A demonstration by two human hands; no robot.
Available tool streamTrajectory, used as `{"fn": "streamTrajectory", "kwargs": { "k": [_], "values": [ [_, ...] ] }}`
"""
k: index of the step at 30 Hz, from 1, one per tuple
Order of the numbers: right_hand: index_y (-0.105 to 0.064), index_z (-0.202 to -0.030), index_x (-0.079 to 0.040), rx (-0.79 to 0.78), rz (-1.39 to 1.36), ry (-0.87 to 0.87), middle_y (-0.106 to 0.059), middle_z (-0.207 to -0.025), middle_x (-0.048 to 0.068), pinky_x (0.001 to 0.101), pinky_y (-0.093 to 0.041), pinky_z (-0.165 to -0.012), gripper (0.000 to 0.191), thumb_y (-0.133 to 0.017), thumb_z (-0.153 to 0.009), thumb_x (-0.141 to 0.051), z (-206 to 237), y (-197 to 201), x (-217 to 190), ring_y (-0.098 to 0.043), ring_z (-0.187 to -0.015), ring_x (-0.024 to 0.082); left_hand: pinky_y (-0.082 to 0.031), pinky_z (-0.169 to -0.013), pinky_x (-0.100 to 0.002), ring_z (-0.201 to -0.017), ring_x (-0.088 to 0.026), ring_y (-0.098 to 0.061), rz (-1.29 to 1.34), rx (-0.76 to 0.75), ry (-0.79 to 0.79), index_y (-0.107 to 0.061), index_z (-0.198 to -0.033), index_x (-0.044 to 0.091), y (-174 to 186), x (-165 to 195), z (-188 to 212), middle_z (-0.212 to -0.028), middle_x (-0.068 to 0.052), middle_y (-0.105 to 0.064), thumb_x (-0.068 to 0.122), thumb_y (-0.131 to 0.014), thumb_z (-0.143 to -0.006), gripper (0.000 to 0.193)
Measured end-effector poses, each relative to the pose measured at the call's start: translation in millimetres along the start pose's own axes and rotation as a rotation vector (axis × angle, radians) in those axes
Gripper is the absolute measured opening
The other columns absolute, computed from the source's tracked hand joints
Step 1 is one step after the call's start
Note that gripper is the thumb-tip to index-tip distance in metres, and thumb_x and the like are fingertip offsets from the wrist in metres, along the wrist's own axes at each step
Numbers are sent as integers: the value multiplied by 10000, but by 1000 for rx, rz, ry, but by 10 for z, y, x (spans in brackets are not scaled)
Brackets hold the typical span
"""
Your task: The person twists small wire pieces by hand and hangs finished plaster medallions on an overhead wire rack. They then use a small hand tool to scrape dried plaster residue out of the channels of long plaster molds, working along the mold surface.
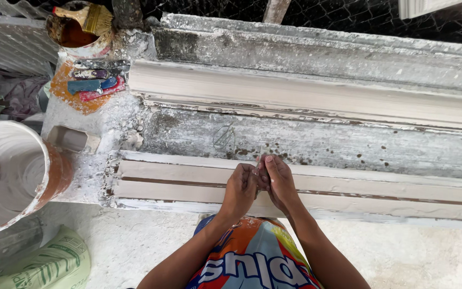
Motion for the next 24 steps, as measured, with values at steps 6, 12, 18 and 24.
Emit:
{"fn": "streamTrajectory", "kwargs": {
  "k": [6,12,18,24],
  "values": [
    [-665,-1219,17,-102,-27,31,-485,-729,-19,202,-372,-523,393,-539,-1105,-337,14,190,-238,-415,-596,54,-476,-487,-227,-572,-61,-587,-74,25,-21,-542,-1051,-10,-272,94,-114,-794,-66,-711,84,-521,-1029,99],
    [-652,-1163,19,-90,-30,25,-597,-859,5,219,-390,-530,351,-536,-1067,-298,-37,504,-409,-445,-630,52,-461,-491,-229,-586,-61,-599,-37,37,-6,-535,-1024,-15,-622,-98,-224,-779,-70,-709,70,-537,-1028,84],
    [-647,-1096,6,-129,40,9,-624,-887,3,228,-432,-546,322,-525,-1069,-290,-212,926,-397,-499,-661,47,-542,-617,-257,-736,-117,-684,-144,8,-105,-547,-1057,-30,-898,-214,-356,-868,-123,-717,48,-556,-1018,87],
    [-705,-1034,-8,-266,895,235,-687,-827,77,332,-492,-625,250,-523,-1038,-180,-231,1138,-546,-570,-671,136,-541,-853,-421,-999,-328,-656,-856,153,-591,-629,-1251,10,-875,317,-64,-1197,-203,-643,46,-671,-885,370]
  ]
}}
Point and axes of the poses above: each hand's wrist, its own z-axis away from the middle knuckle, its own y-axis out of the back of the hand, x = y × z, the point moved 5 cm from there along -z, towards the middle knuckle
